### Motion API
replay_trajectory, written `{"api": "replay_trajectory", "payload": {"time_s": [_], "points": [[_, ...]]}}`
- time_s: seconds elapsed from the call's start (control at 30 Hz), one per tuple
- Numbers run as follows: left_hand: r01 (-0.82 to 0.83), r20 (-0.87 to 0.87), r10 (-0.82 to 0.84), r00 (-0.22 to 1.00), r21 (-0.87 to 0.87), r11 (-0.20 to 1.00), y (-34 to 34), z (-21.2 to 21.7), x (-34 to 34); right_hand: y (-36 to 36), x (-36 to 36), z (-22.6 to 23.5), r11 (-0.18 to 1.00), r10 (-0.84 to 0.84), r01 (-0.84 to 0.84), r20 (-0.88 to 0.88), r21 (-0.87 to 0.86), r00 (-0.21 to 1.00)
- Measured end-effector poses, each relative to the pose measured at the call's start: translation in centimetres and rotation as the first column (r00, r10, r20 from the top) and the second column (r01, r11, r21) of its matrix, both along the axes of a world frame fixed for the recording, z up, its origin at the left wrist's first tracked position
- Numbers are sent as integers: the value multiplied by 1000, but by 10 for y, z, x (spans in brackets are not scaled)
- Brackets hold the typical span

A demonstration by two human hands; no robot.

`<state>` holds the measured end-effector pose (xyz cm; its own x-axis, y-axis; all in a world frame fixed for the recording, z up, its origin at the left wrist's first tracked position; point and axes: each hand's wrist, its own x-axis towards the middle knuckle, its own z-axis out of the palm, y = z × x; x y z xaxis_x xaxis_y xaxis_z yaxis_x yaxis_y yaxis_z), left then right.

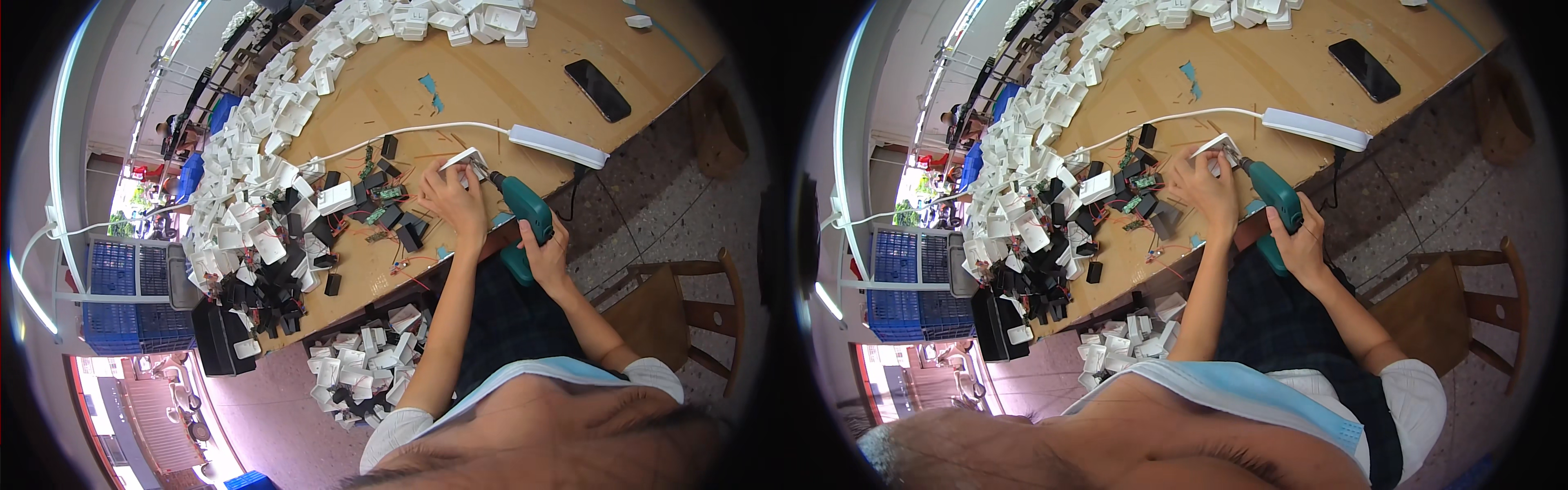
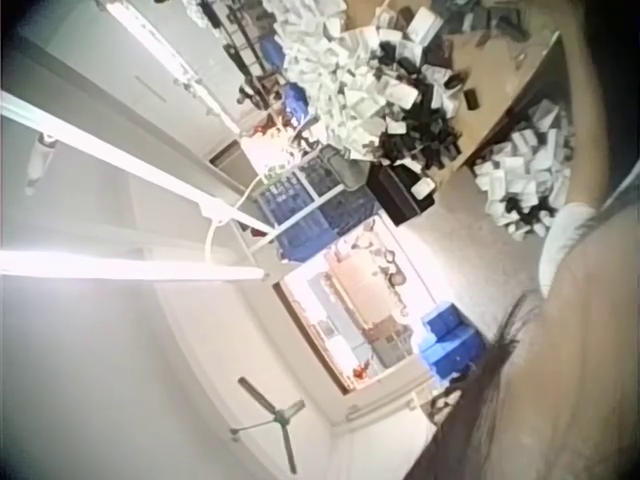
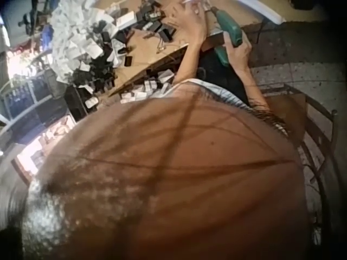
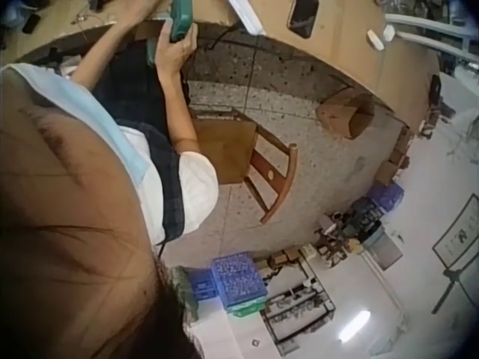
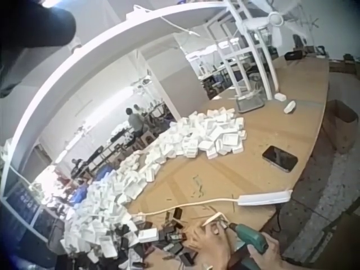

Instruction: Assembling white plastic component housings containing circuit boards and wires using an electric screwdriver.

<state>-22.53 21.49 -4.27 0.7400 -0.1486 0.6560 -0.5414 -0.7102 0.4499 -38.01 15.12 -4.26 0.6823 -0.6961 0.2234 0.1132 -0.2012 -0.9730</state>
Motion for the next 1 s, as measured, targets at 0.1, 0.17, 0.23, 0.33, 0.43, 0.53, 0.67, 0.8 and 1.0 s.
{"api": "replay_trajectory", "payload": {"time_s": [0.1,0.17,0.23,0.33,0.43,0.53,0.67,0.8,1.0], "points": [[-2,-4,2,1000,-9,1000,0,0,1,2,-1,7,998,11,-11,-6,59,1000],[-5,-2,5,1000,-5,1000,1,-1,1,3,-2,11,990,35,-27,-50,137,998],[-3,-6,3,1000,5,1000,0,-1,1,3,-3,12,983,51,-36,-78,180,996],[-2,-5,2,1000,1,1000,-1,0,-1,1,0,-6,999,-10,12,51,-38,999],[3,-8,-3,1000,3,1000,0,1,0,-4,-1,-16,979,37,-34,12,-202,999],[0,2,0,1000,-6,1000,0,0,0,-4,1,-20,981,40,-36,16,-191,999],[3,-4,-3,1000,3,1000,-1,-1,0,-5,1,-16,980,44,-38,28,-194,999],[4,0,-4,1000,0,1000,-2,-2,0,-5,0,-17,990,21,-16,36,-142,999],[3,7,-3,1000,-5,1000,0,0,-1,-7,0,-21,977,46,-41,23,-210,999]]}}
